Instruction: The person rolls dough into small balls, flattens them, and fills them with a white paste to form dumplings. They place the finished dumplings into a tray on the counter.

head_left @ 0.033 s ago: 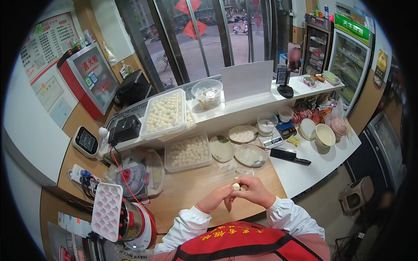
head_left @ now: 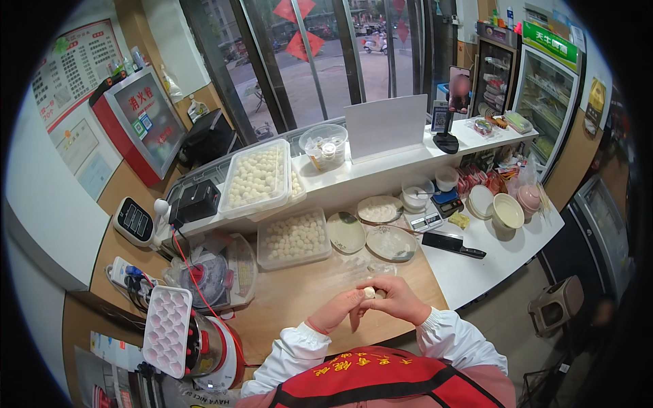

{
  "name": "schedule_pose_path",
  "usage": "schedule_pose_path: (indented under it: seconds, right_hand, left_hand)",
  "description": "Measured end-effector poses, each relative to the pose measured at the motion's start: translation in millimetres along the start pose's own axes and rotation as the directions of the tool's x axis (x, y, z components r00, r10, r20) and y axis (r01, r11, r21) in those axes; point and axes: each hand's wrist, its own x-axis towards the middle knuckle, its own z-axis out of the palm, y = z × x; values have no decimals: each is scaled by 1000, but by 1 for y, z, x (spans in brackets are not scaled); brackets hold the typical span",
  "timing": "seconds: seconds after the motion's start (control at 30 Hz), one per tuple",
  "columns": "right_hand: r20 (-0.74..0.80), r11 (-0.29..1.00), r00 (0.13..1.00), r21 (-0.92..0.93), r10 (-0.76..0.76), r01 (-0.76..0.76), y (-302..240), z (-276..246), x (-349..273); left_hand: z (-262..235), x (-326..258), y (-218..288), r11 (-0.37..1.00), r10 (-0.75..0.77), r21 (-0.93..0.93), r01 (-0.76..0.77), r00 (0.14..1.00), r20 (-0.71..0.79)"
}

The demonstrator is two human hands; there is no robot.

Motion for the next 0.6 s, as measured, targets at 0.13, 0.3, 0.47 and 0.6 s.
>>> schedule_pose_path:
  seconds: [0.13, 0.3, 0.47, 0.6]
  right_hand:
    - [25, 999, 999, -32, -38, 39, -7, -5, 2]
    - [-88, 997, 994, 49, -62, 67, 3, 3, -3]
    - [-247, 915, 908, 314, 338, -255, 78, -22, -19]
    - [-276, 711, 655, 287, 703, -642, 193, -47, -57]
  left_hand:
    - [5, -3, 5, 943, -135, -308, 124, 991, -16]
    - [15, -1, 0, 904, -124, -424, 56, 983, -136]
    - [-4, -10, 0, 883, 73, -448, -140, 984, -164]
    - [-17, -15, 0, 921, 2, -359, -153, 922, -388]
